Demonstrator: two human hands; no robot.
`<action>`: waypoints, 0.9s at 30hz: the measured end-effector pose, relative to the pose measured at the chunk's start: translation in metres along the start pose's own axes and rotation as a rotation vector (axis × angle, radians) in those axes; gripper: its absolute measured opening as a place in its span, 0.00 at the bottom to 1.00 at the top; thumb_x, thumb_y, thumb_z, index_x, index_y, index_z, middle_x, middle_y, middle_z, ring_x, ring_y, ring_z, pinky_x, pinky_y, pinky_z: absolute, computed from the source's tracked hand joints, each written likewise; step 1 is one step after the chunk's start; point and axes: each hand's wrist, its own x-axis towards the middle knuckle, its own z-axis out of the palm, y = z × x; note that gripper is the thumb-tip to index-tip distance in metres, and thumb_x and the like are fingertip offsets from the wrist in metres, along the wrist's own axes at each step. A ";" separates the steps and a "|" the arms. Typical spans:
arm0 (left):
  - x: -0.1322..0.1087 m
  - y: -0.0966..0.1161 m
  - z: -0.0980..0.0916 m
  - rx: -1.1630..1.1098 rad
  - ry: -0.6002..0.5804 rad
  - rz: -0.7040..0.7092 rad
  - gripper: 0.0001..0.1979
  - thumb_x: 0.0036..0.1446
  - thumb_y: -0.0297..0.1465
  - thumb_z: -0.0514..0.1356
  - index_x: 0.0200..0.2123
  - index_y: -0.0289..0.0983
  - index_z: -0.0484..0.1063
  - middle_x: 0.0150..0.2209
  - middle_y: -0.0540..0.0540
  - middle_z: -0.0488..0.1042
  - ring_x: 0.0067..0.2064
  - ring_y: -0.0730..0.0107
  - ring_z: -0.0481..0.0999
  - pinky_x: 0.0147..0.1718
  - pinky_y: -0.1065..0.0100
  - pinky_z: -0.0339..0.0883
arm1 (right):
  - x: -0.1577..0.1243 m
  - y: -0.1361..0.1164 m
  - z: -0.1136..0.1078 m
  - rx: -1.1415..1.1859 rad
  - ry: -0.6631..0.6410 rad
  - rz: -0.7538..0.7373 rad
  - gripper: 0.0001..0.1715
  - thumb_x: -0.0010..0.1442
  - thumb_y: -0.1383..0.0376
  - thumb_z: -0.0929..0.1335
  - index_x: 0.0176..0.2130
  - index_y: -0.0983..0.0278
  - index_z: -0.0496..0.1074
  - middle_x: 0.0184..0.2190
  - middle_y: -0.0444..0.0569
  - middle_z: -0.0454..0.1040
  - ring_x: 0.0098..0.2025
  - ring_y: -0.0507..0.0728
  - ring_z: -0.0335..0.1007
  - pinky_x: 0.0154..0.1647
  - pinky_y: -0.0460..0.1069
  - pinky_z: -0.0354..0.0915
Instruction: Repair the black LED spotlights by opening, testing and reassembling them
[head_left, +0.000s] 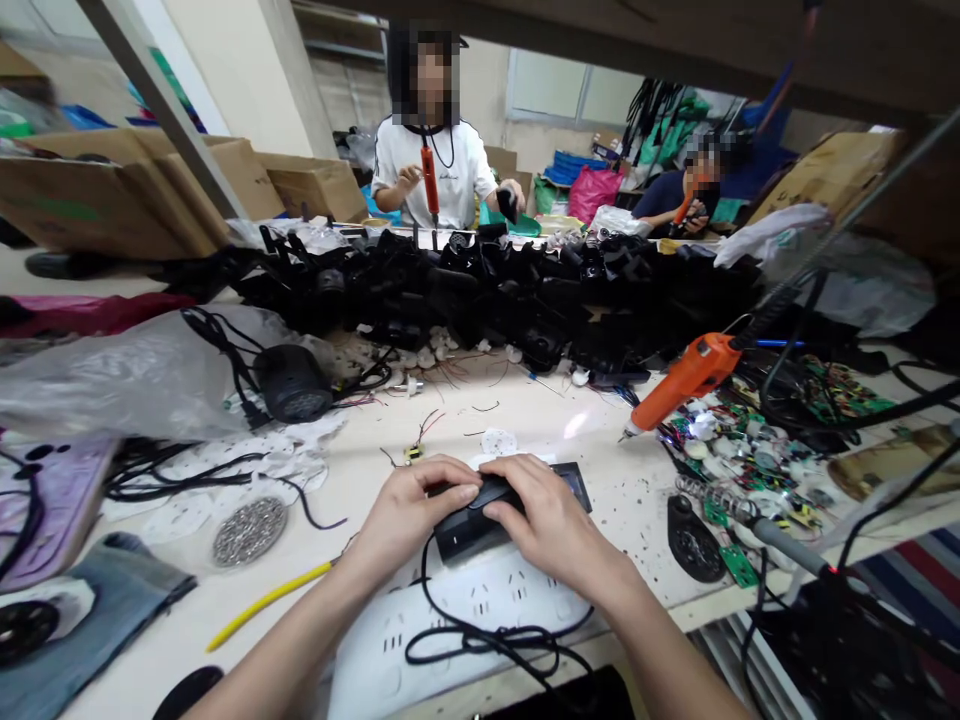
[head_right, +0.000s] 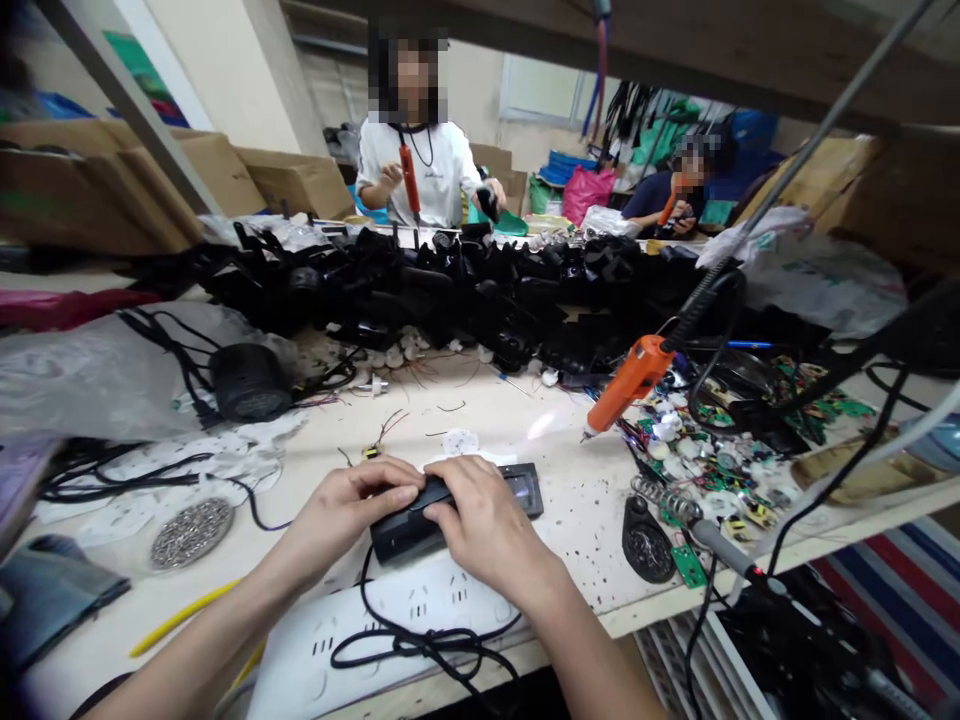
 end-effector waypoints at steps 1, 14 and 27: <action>0.000 0.000 0.001 0.023 0.009 0.013 0.06 0.49 0.35 0.65 0.26 0.39 0.79 0.33 0.46 0.79 0.38 0.63 0.76 0.43 0.63 0.68 | 0.000 0.000 0.001 0.003 0.003 -0.003 0.18 0.60 0.73 0.68 0.50 0.63 0.68 0.46 0.50 0.75 0.50 0.58 0.69 0.53 0.56 0.66; -0.004 0.003 0.000 0.324 -0.019 0.274 0.07 0.58 0.29 0.59 0.31 0.39 0.78 0.35 0.48 0.80 0.38 0.69 0.78 0.40 0.68 0.70 | -0.013 -0.004 -0.047 -0.048 0.886 -0.062 0.12 0.59 0.72 0.68 0.44 0.62 0.70 0.39 0.49 0.71 0.44 0.57 0.70 0.46 0.54 0.69; -0.007 0.005 -0.005 0.361 -0.129 0.430 0.08 0.60 0.28 0.58 0.34 0.38 0.79 0.38 0.45 0.80 0.40 0.69 0.79 0.41 0.67 0.72 | 0.001 0.076 -0.094 0.334 0.989 0.397 0.26 0.44 0.55 0.76 0.39 0.65 0.69 0.36 0.48 0.73 0.39 0.58 0.72 0.48 0.58 0.66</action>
